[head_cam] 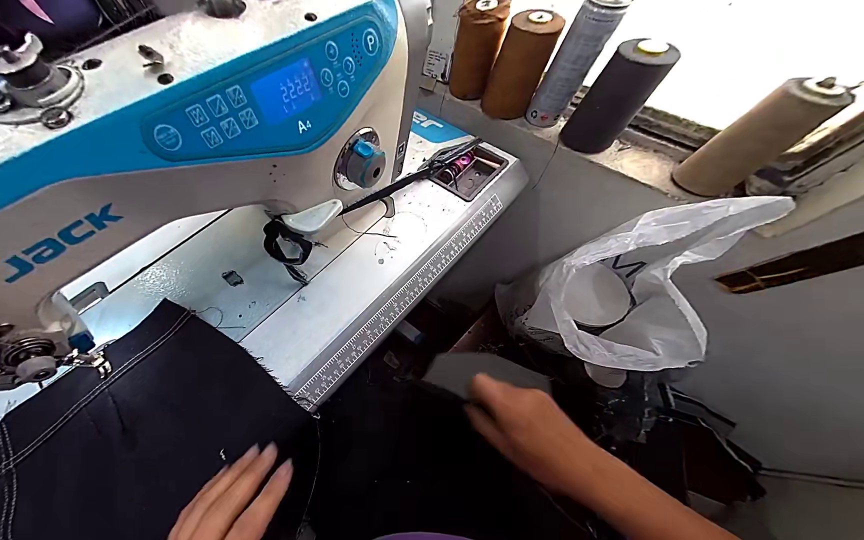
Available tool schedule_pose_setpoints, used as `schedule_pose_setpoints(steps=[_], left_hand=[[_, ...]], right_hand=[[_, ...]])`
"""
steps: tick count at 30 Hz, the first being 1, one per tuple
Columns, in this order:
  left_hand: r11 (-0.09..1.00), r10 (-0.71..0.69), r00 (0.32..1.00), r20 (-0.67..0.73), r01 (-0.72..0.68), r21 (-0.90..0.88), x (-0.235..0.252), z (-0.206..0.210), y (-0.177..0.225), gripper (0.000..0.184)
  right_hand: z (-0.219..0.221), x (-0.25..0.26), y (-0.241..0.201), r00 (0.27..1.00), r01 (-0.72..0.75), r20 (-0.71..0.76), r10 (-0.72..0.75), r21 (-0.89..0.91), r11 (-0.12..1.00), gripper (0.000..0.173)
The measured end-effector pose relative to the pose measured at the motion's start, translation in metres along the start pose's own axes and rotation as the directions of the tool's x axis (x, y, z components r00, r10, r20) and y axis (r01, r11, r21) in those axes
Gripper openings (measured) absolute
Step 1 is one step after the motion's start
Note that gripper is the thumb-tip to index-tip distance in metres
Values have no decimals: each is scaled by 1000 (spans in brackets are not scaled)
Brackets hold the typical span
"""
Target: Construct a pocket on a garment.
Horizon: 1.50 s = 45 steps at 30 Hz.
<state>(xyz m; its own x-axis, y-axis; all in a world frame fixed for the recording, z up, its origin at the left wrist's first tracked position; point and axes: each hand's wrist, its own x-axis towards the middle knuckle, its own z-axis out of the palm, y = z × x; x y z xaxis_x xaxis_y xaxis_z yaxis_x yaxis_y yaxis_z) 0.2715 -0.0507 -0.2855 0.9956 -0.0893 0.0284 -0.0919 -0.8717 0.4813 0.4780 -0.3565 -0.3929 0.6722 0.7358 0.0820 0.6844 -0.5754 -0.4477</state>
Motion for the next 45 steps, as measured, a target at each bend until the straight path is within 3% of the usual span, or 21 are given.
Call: schedule_pose_setpoints(steps=[2,3,4,6,9,12,14,16,18,20,22,24,29,32,36,41,45], left_hand=[[992,120,991,-50,-119,32,14,10,6,54],[985,166,982,-94,-160,65,16,13,6,46],[979,194,970,-149,-181,96,14,14,2,33],[983,157,961,-227,-129,131,-4,3,-12,23],[989,-94,939,-332,126,74,-48,-17,-32,30],[958,-266,894,-359,287,6,-69,-16,-36,35],[961,-268,814,-516,267,-77,-58,-16,-30,40],[966,-248,666,-704,222,-131,-50,-20,-31,34],[950,-310,554,-773,214,-227,-57,-29,-42,27],[916,-401,505,-765,190,-354,-70,-37,-54,18],[879,-466,502,-729,168,-447,-81,-42,-61,17],[855,-501,508,-700,162,-493,-85,-44,-65,29],[830,-540,471,-697,159,-535,-88,-47,-70,33],[863,-505,470,-724,243,-443,-89,-47,-71,38],[910,-392,504,-770,338,-242,-91,-50,-73,39],[929,-356,556,-751,121,-351,-92,-56,-71,24],[914,-407,535,-741,231,-335,-87,-57,-71,36]], right_hand=[[-12,24,-74,929,356,12,-371,255,899,14],[-14,38,-97,851,486,-7,-525,385,784,14],[-14,52,-110,785,558,-21,-620,459,691,13],[-9,77,-112,737,600,-18,-676,477,642,16],[11,120,-109,767,559,-94,-634,584,589,22],[29,146,-157,790,502,-156,-592,719,481,24],[36,154,-198,718,600,-211,-663,669,438,24],[38,160,-225,686,666,-256,-681,599,445,24],[39,169,-227,713,642,-220,-665,585,495,26],[44,176,-214,767,558,-146,-625,633,537,29],[50,172,-208,835,440,-118,-538,729,524,26],[50,164,-211,882,358,-116,-458,795,489,23],[57,160,-223,913,381,-249,-323,805,455,12],[59,160,-225,929,356,-248,-274,799,485,21],[64,160,-224,906,423,-321,-277,724,546,25],[63,163,-221,863,502,-404,-302,631,591,21],[57,163,-216,833,549,-430,-348,568,613,18]])
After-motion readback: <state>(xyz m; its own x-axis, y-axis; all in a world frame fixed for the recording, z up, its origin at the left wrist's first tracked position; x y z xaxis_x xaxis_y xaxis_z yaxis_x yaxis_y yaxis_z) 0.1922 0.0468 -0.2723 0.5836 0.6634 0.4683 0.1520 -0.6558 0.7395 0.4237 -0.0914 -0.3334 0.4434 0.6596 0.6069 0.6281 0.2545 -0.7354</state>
